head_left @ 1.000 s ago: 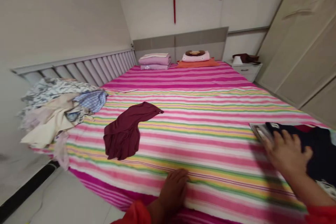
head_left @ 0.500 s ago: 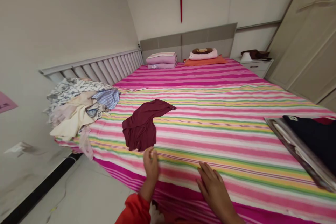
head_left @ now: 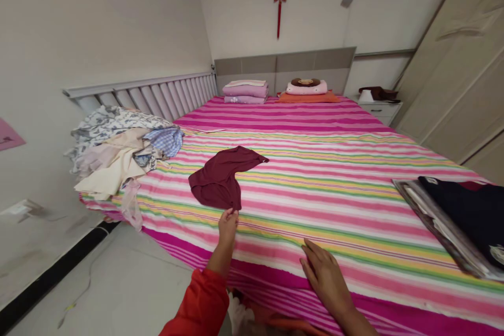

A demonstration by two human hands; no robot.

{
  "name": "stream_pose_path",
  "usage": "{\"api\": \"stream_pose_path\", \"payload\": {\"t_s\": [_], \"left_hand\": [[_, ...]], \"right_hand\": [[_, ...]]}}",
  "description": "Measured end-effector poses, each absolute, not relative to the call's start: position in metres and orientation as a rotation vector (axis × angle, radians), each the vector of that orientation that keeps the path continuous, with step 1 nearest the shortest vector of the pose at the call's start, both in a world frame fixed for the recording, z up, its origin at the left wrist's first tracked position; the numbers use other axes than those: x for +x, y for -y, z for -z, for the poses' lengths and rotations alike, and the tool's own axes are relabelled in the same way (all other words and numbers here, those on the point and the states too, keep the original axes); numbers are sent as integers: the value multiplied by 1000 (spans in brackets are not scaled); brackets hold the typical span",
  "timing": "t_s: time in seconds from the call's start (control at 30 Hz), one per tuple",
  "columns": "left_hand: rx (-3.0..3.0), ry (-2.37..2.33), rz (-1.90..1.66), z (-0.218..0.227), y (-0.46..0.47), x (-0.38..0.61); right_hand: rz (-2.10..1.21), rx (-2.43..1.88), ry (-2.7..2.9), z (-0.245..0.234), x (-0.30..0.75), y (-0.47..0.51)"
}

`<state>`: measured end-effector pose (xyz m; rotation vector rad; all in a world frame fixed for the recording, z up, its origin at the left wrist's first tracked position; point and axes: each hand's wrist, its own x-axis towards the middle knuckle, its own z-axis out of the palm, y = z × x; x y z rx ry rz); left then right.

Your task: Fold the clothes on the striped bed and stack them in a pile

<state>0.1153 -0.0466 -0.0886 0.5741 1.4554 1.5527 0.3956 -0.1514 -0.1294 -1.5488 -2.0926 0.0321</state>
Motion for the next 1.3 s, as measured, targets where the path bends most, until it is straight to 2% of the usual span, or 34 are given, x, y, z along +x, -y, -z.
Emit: {"api": "stream_pose_path", "payload": {"t_s": [0.2,0.53,0.6,0.73,0.83,1.03,1.3], "left_hand": [[774,-1220,-1231,79,101,181],[1408,-716,-642,43,187,223],[1386,-746,-725,45,176,216],[923,-1249,-1262,59,123,166],[658,-1489,-1452,74,92,116],[474,-1518,-1288,104,111,96],[455,-1359,-1043,127,145,144]], "right_hand": [[-275,-1564,1960,129,389,153],[-699,-1219,1765,127,345,134],[-741,-1211,1748,122,348,132],[-712,-1277,1736,114,351,136],[-626,-1290,1816,110,345,139],[-602,-1357,1981,104,322,121],[-829,-1318,1687,103,328,97]]}}
